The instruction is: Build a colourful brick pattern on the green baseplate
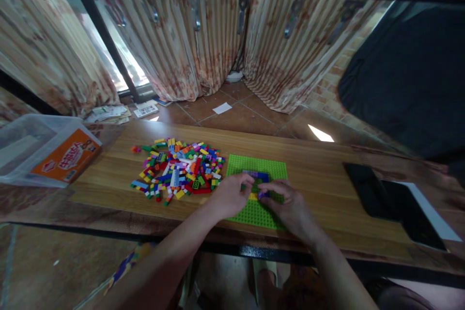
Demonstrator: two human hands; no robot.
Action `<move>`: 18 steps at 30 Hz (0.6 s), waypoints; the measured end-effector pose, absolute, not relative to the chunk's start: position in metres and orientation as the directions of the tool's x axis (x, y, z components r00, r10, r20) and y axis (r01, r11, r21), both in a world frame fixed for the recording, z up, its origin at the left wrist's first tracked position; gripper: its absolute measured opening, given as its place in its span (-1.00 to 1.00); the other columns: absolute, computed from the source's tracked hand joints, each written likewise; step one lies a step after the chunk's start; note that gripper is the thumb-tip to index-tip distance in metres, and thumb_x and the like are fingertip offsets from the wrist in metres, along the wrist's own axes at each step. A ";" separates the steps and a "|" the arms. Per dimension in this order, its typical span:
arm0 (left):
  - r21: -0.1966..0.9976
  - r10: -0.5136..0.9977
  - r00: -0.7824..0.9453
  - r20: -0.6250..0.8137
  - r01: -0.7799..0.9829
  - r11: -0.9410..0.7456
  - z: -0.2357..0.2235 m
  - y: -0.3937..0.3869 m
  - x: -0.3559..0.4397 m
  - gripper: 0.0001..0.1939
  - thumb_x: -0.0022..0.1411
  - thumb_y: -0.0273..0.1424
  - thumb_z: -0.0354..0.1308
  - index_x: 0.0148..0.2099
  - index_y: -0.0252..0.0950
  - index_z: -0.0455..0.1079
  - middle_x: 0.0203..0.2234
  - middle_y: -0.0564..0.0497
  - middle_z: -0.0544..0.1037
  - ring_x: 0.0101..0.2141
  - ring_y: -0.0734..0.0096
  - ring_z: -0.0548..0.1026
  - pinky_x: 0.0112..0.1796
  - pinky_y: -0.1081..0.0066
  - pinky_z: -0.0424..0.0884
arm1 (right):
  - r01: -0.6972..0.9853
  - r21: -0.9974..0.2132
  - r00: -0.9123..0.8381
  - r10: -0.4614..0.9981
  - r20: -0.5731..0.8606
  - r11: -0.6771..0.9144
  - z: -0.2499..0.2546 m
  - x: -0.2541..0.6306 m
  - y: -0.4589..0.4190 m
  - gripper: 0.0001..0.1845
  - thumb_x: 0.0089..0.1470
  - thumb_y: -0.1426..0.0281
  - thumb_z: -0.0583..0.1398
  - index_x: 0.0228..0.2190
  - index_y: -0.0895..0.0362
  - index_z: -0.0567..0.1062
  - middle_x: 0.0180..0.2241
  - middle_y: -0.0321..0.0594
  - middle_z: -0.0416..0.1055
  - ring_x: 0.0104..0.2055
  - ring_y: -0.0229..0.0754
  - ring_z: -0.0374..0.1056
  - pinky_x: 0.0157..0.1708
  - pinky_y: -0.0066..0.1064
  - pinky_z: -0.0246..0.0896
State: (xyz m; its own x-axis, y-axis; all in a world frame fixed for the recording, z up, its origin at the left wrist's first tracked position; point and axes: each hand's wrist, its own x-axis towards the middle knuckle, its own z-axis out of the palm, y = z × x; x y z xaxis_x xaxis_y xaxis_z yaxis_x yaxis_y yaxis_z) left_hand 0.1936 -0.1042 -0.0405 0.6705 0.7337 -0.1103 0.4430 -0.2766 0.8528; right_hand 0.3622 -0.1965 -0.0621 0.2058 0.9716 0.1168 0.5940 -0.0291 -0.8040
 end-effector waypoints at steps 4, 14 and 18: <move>0.809 0.689 0.714 -0.127 0.476 -0.344 -0.039 -0.112 0.197 -0.61 0.12 -0.63 0.03 0.01 -0.33 0.39 -0.11 -0.06 0.56 -0.09 0.35 0.50 -0.02 0.38 0.37 | 0.632 -0.775 0.170 0.979 0.115 -0.019 -0.067 0.362 -0.197 -0.77 0.03 0.41 0.23 -0.23 -0.02 0.57 -0.27 -0.27 0.46 -0.17 -0.19 0.37 -0.06 -0.27 0.25; 0.741 0.683 0.718 -0.135 0.530 -0.411 -0.038 -0.115 0.201 -0.64 0.15 -0.61 0.01 0.00 -0.30 0.35 -0.14 -0.03 0.58 -0.13 0.28 0.52 -0.04 0.30 0.39 | 0.821 -0.527 -0.080 0.958 0.274 0.219 -0.072 0.366 -0.195 -0.70 0.14 0.49 0.13 -0.10 0.05 0.50 -0.27 -0.17 0.45 -0.17 -0.12 0.32 -0.18 -0.29 0.32; 0.731 0.688 0.715 -0.129 0.537 -0.421 -0.041 -0.116 0.201 -0.67 0.14 -0.60 0.02 -0.04 -0.29 0.36 -0.19 -0.04 0.58 -0.16 0.26 0.53 -0.10 0.31 0.41 | 0.844 -0.473 -0.135 0.954 0.267 0.252 -0.075 0.365 -0.193 -0.62 0.14 0.53 0.09 0.00 0.08 0.42 -0.25 -0.13 0.43 -0.21 -0.12 0.33 -0.21 -0.28 0.34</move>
State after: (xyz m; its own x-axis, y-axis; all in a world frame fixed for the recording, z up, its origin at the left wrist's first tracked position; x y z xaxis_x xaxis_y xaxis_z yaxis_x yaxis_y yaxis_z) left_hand 0.2015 -0.1163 -0.0414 0.7145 0.6875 -0.1295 0.5374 -0.4208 0.7308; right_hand 0.3645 -0.1932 -0.0750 -0.1349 0.9541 0.2673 0.8442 0.2519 -0.4732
